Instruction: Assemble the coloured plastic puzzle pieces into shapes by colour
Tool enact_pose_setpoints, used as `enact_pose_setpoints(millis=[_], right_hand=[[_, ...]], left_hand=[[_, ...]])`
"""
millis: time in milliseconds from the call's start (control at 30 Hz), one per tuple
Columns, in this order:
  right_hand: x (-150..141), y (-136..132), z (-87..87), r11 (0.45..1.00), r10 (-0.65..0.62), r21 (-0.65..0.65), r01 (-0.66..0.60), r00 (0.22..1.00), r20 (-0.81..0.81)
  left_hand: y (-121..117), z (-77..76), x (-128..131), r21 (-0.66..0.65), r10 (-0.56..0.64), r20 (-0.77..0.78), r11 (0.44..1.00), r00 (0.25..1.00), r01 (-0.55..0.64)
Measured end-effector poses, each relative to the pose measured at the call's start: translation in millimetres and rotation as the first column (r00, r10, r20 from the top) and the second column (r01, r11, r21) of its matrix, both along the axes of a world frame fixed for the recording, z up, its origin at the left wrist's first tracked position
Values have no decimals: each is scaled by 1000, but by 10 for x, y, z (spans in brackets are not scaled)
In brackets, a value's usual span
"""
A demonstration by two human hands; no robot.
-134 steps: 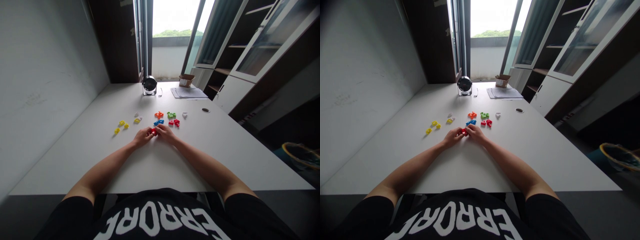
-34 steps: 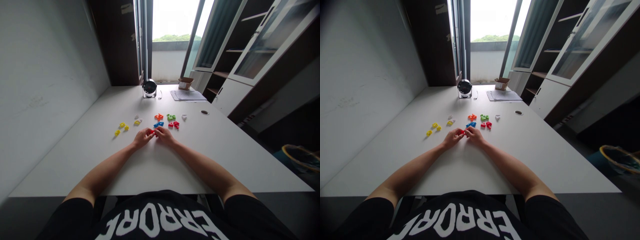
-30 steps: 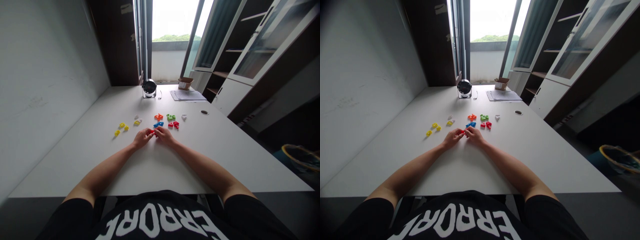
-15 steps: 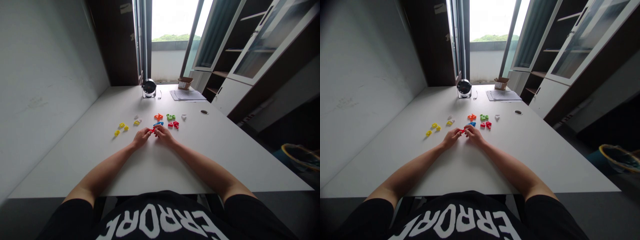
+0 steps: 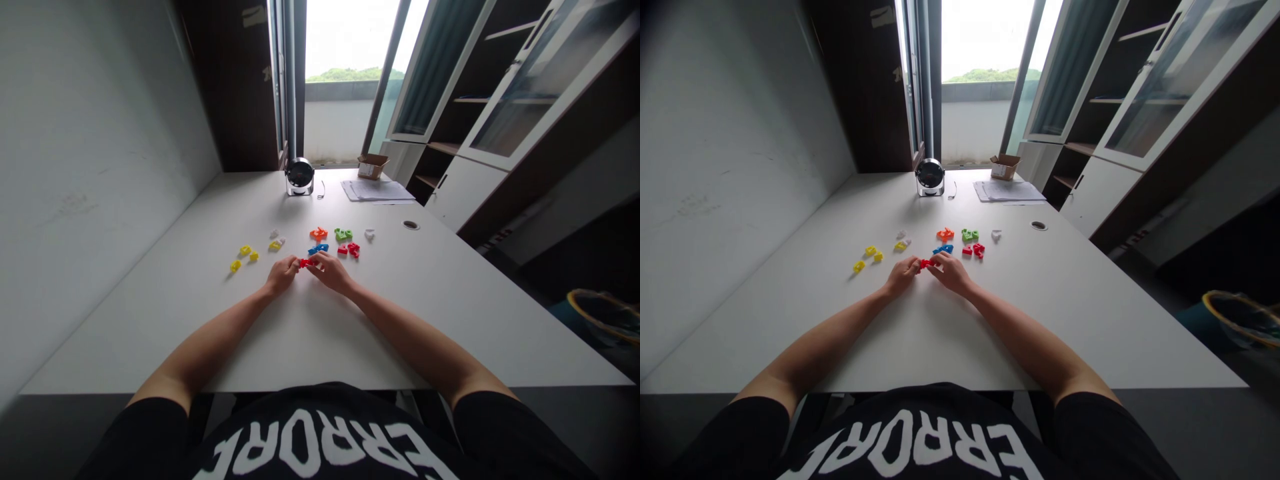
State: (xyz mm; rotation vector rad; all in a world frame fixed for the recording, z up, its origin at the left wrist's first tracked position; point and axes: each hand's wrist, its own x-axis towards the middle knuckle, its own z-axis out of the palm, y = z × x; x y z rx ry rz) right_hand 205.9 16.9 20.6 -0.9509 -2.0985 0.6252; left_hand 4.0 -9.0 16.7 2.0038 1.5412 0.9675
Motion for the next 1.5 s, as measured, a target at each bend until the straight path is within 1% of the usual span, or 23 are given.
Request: enact_pose_setpoints(millis=[67, 167, 233, 333, 367, 433, 567, 700, 833, 900, 1000, 1067, 1267, 1367, 1433, 1500], right_hand=[[62, -1, 26, 998, -14, 57, 5, 989, 147], [157, 8, 30, 995, -20, 94, -13, 940, 342], [214, 27, 26, 995, -25, 99, -19, 907, 420], [284, 71, 39, 996, -4, 77, -36, 887, 461], [304, 88, 47, 997, 12, 64, -47, 888, 460], [336, 121, 59, 997, 52, 31, -73, 895, 443], [368, 184, 36, 995, 101, -31, -97, 926, 364], [362, 215, -15, 995, 99, -58, -86, 957, 273], [312, 177, -38, 997, 64, -55, -52, 970, 235], [279, 146, -49, 999, 31, -38, -23, 974, 224], [235, 112, -77, 999, -31, 21, 27, 978, 205], [220, 101, -94, 998, -44, 54, 34, 978, 204], [208, 74, -92, 995, -51, 95, 29, 969, 241], [203, 77, -88, 994, -46, 107, 21, 972, 231], [216, 113, -83, 987, -91, 148, 59, 972, 218], [261, 186, -76, 963, -205, 216, 162, 960, 189]], left_hand=[[36, -14, -29, 17, 50, -27, 999, 998, -50], [104, 0, -122, 87, 131, -92, 989, 987, -123], [154, 31, -214, 168, 203, -134, 969, 970, -180], [229, 63, -358, 258, 328, -193, 926, 925, -275], [253, 60, -399, 272, 351, -208, 917, 913, -291], [300, 28, -461, 280, 360, -239, 915, 902, -291], [372, -90, -510, 241, 297, -307, 943, 904, -228], [376, -143, -505, 187, 252, -338, 962, 907, -197], [349, -122, -492, 200, 292, -336, 951, 895, -236], [346, -119, -487, 216, 294, -344, 949, 892, -230], [345, -128, -481, 221, 251, -362, 959, 898, -179], [338, -124, -474, 222, 243, -373, 961, 896, -168], [291, -57, -462, 227, 298, -365, 947, 882, -226], [291, -57, -471, 226, 303, -363, 946, 881, -232], [298, -74, -477, 206, 279, -376, 955, 884, -214], [304, -92, -476, 180, 246, -387, 965, 888, -189]])
